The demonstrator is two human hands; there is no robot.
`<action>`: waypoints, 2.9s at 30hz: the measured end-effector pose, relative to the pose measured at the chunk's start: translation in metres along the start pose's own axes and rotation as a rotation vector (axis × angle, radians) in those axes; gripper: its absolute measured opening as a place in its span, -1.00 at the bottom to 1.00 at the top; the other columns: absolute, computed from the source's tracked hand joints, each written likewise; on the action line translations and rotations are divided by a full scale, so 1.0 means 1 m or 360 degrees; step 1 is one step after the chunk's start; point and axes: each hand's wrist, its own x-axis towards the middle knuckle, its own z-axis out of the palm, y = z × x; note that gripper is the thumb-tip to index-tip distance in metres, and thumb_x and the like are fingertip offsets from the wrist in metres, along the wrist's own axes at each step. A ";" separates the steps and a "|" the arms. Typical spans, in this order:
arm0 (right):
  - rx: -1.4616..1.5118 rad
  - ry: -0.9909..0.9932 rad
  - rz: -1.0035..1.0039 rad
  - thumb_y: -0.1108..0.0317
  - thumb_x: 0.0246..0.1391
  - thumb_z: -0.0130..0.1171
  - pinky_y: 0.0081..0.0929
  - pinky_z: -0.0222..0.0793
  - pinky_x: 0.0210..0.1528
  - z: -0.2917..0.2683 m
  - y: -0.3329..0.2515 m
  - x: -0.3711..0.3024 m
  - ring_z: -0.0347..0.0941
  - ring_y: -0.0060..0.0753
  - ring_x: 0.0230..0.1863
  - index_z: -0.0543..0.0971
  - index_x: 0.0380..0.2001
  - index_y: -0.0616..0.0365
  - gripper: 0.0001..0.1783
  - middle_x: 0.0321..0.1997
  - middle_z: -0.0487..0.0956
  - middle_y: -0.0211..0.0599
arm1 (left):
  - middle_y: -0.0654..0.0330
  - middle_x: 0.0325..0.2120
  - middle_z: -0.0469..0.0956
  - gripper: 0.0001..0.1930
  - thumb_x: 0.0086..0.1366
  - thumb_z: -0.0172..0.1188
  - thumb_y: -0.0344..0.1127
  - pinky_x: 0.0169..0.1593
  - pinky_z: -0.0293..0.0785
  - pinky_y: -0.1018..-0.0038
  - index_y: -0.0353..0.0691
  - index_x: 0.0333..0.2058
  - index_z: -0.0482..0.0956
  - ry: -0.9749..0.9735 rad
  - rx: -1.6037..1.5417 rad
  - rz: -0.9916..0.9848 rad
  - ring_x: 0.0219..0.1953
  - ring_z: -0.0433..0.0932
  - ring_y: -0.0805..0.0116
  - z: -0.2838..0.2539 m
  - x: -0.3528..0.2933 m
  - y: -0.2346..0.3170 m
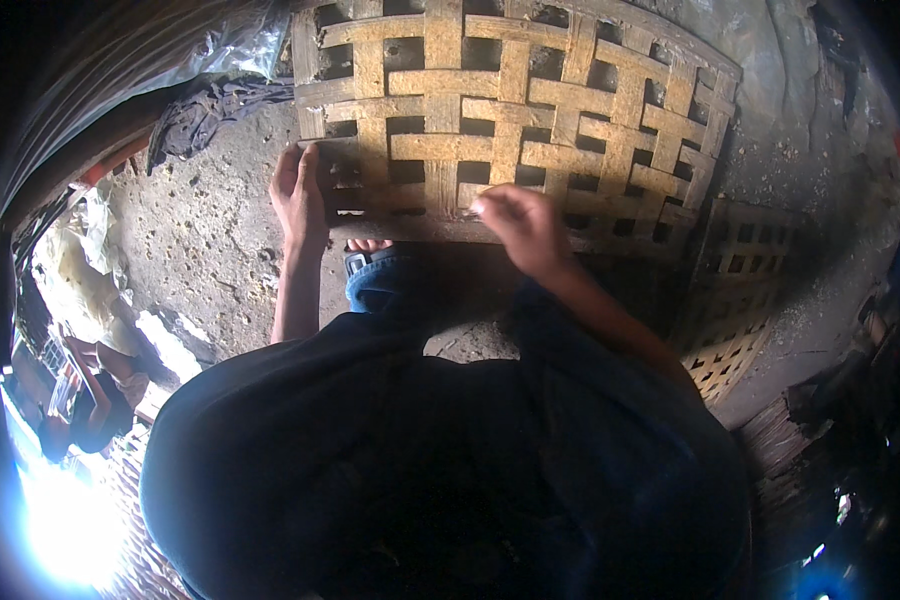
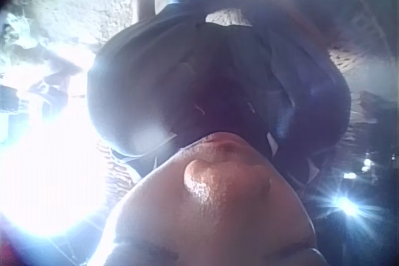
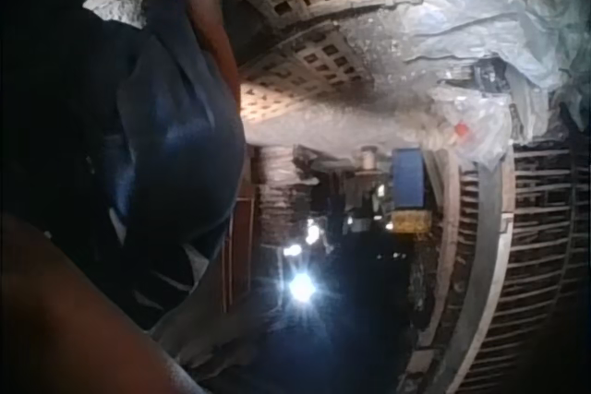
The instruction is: The person assembles a wooden lattice tray by placing a dark rectangular slab inside, then covering it with a plastic sheet and a second lattice frame. The person presses the components together and adjusts the alignment.
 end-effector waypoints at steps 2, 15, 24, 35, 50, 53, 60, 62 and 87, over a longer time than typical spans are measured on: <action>-0.0009 0.0091 -0.0047 0.28 0.26 0.26 -0.57 0.43 -0.26 -0.028 -0.011 -0.005 0.51 -0.66 -0.36 0.68 -0.21 0.25 -0.78 -0.39 0.66 -0.44 | 0.28 -0.29 0.59 -0.76 0.46 0.19 -0.30 -0.11 0.42 0.59 -0.41 -0.09 0.56 -0.0002 0.0015 0.0020 -0.23 0.46 0.58 -0.002 0.002 -0.003; 0.1736 0.0734 -0.0766 0.40 0.35 -0.01 -0.41 0.34 -0.22 -0.344 -0.006 -0.094 0.32 -0.59 -0.42 0.46 -0.20 0.08 -0.94 -0.46 0.39 -0.47 | 0.34 -0.39 0.57 -0.79 0.45 0.20 -0.28 -0.19 0.39 0.61 -0.36 -0.19 0.61 0.0011 0.0164 0.0129 -0.33 0.42 0.62 0.001 -0.004 0.012; -0.0873 0.0876 -0.0039 0.14 0.25 0.22 -0.44 0.44 -0.33 -0.134 -0.010 -0.043 0.52 -0.40 -0.45 0.68 -0.20 0.16 -0.70 -0.47 0.59 -0.30 | 0.33 -0.41 0.58 -0.74 0.44 0.21 -0.24 -0.24 0.39 0.62 -0.39 -0.20 0.60 0.0066 0.0267 0.0222 -0.35 0.41 0.63 -0.002 0.000 0.003; -0.1656 0.0126 0.0531 -0.21 -0.03 0.37 -0.06 0.52 -0.10 -0.061 -0.032 -0.030 0.65 0.10 -0.16 0.73 -0.31 0.16 -0.42 -0.29 0.69 0.03 | 0.32 -0.34 0.59 -0.76 0.46 0.15 -0.22 -0.18 0.44 0.59 -0.31 -0.19 0.62 0.0044 0.0296 0.0212 -0.30 0.47 0.60 -0.004 0.001 -0.004; -0.1425 0.0167 0.0625 -0.15 -0.08 0.43 -0.10 0.55 -0.19 -0.059 -0.017 -0.020 0.66 0.09 -0.29 0.76 -0.38 0.08 -0.52 -0.43 0.68 -0.03 | 0.23 -0.34 0.61 -0.74 0.43 0.19 -0.28 -0.15 0.44 0.53 -0.40 -0.08 0.60 0.0087 0.0289 0.0195 -0.29 0.47 0.56 -0.004 0.003 -0.010; -0.1402 0.0198 0.0616 -0.10 -0.05 0.42 -0.11 0.55 -0.17 -0.059 -0.013 -0.020 0.66 0.08 -0.28 0.77 -0.35 0.07 -0.55 -0.40 0.70 -0.04 | 0.24 -0.34 0.61 -0.73 0.44 0.20 -0.28 -0.16 0.44 0.55 -0.39 -0.08 0.60 0.0080 0.0288 0.0175 -0.30 0.46 0.57 -0.004 0.004 -0.010; -0.1446 0.0178 0.0568 0.01 0.01 0.38 -0.11 0.55 -0.13 -0.060 -0.015 -0.020 0.66 0.08 -0.24 0.77 -0.32 0.06 -0.65 -0.38 0.70 -0.05 | 0.29 -0.38 0.57 -0.72 0.44 0.21 -0.25 -0.23 0.41 0.57 -0.41 -0.09 0.59 0.0072 0.0271 0.0105 -0.35 0.41 0.61 -0.005 0.002 -0.008; -0.1447 0.0180 0.0475 0.05 0.03 0.36 -0.08 0.53 -0.15 -0.062 -0.011 -0.022 0.65 0.11 -0.25 0.75 -0.37 0.10 -0.68 -0.39 0.69 -0.03 | 0.28 -0.38 0.57 -0.71 0.44 0.21 -0.25 -0.24 0.41 0.57 -0.42 -0.09 0.59 0.0076 0.0247 0.0150 -0.35 0.41 0.60 -0.004 0.003 -0.010; -0.0979 0.0710 -0.0039 0.26 0.35 0.09 -0.28 0.49 -0.18 -0.104 0.012 -0.062 0.64 -0.15 -0.29 0.59 -0.25 0.23 -0.76 -0.32 0.66 -0.04 | 0.40 -0.43 0.51 -0.80 0.46 0.18 -0.30 -0.28 0.34 0.68 -0.36 -0.23 0.60 0.0068 0.0106 0.0196 -0.38 0.36 0.68 -0.004 0.001 -0.011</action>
